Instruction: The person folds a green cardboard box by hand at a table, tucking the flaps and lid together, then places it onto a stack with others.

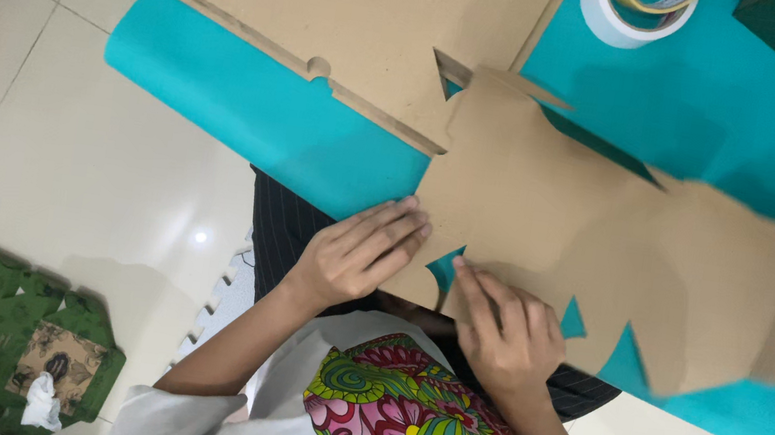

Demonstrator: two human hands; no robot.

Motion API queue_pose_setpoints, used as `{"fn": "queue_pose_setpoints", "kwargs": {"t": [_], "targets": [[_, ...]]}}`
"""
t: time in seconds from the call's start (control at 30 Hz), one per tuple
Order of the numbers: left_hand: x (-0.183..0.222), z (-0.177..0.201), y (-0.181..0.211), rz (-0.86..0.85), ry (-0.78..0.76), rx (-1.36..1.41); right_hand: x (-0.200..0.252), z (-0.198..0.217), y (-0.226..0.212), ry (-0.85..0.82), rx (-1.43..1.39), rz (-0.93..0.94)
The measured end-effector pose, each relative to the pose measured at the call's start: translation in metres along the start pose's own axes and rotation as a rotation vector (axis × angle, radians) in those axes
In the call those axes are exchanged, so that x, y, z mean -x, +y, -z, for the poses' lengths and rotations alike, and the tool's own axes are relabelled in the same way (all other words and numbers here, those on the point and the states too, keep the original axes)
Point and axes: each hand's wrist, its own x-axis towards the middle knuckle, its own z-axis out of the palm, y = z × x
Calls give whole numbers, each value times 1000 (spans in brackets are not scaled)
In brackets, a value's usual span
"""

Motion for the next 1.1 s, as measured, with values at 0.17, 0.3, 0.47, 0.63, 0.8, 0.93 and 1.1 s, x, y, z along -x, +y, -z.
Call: {"fn": "queue_pose_setpoints", "kwargs": {"t": [0.17,0.3,0.47,0.63,0.8,0.93,1.1], "targets": [[-9,4,-7,2,-88,67,-15,0,-1,-158,-141,-119],[-20,6,-10,-6,-146,74,-28,-1,2,-317,-293,-233],[-12,-9,-6,31,-164,98,-34,-2,16,-395,-363,-245],[-12,-17,0,51,-246,148,-36,-8,29,-319,-312,-290],[-31,-10,-3,240,-423,260,-43,-10,41,-295,-482,-367],[-32,-22,4,305,-474,164,-54,-17,52,-321,-523,-397],[-36,-37,12,330,-405,-36,-70,-21,67,-466,-577,-421]]}}
